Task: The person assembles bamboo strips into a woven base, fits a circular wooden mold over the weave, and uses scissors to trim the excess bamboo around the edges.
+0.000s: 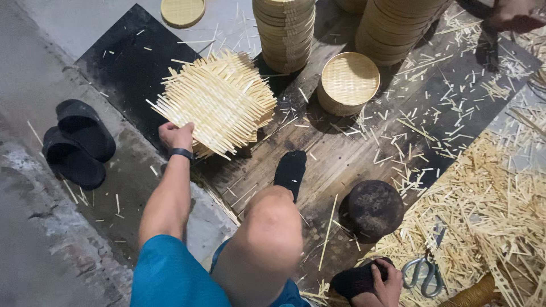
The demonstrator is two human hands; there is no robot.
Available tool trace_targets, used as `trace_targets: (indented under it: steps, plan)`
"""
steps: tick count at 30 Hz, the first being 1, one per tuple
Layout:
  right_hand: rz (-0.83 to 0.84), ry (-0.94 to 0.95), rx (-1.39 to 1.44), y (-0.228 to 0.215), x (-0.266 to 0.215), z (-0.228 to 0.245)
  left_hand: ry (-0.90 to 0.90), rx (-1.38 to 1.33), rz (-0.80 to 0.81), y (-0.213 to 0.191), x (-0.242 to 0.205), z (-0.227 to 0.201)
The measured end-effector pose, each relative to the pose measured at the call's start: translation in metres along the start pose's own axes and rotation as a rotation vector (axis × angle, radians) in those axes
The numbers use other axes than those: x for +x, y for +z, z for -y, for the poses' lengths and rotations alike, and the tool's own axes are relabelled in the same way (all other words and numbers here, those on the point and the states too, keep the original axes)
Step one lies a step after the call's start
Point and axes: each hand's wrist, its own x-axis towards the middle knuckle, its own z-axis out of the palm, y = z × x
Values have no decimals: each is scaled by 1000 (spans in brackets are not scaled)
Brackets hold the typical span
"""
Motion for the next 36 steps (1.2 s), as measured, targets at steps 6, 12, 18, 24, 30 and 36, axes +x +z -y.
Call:
trace_targets:
  steps: [6, 12, 18, 24, 30, 36]
  plan:
    - [-50, -41, 13, 4, -5, -10, -204, -418, 185, -20, -13, -113]
    - [-81, -115, 60, 18, -4, -47, 491, -377, 382, -42, -74, -274]
    - [41, 81, 268, 10, 12, -57, 291, -591, 961, -43, -242, -407]
    - [105, -7, 1477, -71, 69, -7, 267, 490, 1294, 95, -381, -276]
    - [137, 648, 1181, -56, 116, -17, -694, -120, 1333, 138, -502, -46]
    - [29, 609, 1296, -7, 117, -25, -668, 21, 1107, 139, -523, 30]
